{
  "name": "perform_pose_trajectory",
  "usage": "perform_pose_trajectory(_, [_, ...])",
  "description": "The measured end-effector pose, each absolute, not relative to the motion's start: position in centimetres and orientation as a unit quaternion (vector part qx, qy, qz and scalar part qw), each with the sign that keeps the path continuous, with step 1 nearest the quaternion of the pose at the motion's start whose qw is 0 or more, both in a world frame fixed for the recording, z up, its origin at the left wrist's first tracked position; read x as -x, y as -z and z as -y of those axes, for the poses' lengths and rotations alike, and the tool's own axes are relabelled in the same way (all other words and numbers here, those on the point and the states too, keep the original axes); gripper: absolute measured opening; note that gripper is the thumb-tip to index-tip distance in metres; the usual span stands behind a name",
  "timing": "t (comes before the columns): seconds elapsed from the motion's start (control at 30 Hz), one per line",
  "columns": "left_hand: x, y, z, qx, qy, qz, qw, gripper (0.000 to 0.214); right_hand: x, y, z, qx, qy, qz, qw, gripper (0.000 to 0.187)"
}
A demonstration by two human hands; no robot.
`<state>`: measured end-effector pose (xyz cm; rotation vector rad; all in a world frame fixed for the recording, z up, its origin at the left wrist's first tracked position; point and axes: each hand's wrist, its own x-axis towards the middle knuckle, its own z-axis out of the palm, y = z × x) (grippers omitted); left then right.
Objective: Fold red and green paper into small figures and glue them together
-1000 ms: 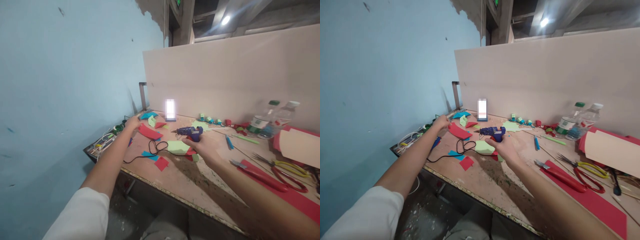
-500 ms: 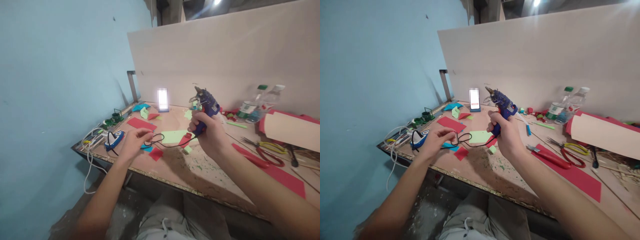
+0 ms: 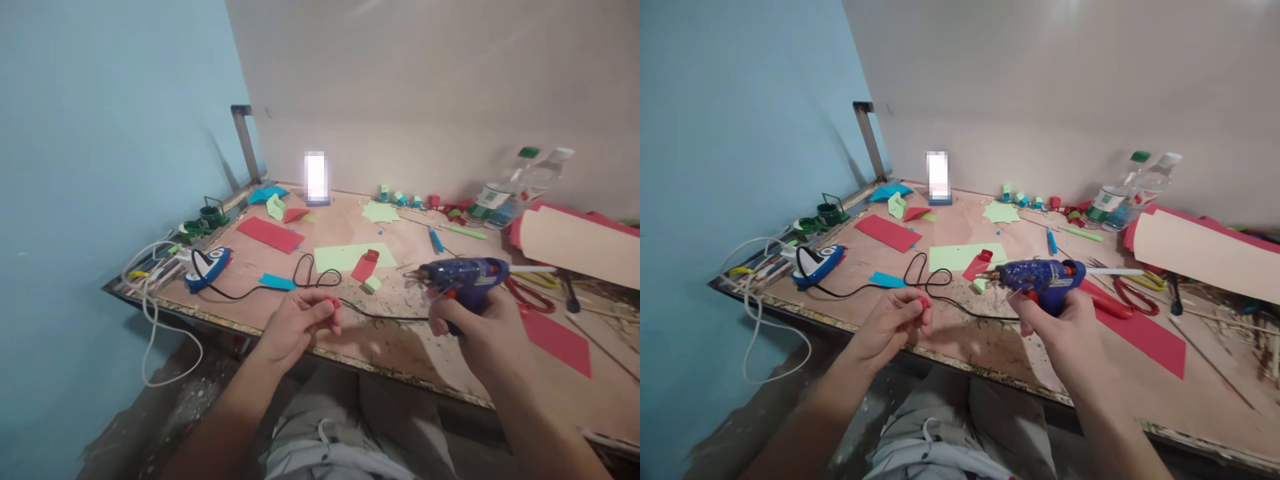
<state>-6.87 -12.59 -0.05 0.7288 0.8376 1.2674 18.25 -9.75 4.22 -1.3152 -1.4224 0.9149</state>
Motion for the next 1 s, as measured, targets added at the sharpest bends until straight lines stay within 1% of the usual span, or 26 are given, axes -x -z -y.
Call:
perform_pose_trajectory(0.1, [6.3,0.6,12.3,-0.310,-0.553,-0.346,0.692,0.050,-18.0,-3.8,10.0,0.599,-0.305,0.601,0.431,0.027])
perform_pose_trajectory(0.23, [6.3,1.0,12.3,-0.296,-0.538,-0.332,0.716,0.047,-16.8,-3.5,10.0,0.585,-0.286,0.650,0.392,0.027])
perform_pose_trajectory(0.47, [6.5,1.5,12.5,-0.300,-0.515,-0.313,0.739,0.037,-17.0,-1.3,10.2,0.560,-0.223,0.671,0.432,0.016])
perform_pose_trajectory(0.57, [6.2,1.5,12.5,-0.311,-0.517,-0.305,0.736,0.034,-17.0,-0.9,10.4,0.561,-0.215,0.673,0.431,0.016])
perform_pose_trajectory(0.83, [6.0,1.6,12.4,-0.317,-0.507,-0.329,0.731,0.043,-16.7,-0.5,10.4,0.552,-0.189,0.700,0.412,0.019])
perform_pose_trajectory(1.0, [6.1,1.7,12.5,-0.315,-0.517,-0.323,0.727,0.041,-16.7,-0.6,10.3,0.553,-0.156,0.708,0.411,0.013])
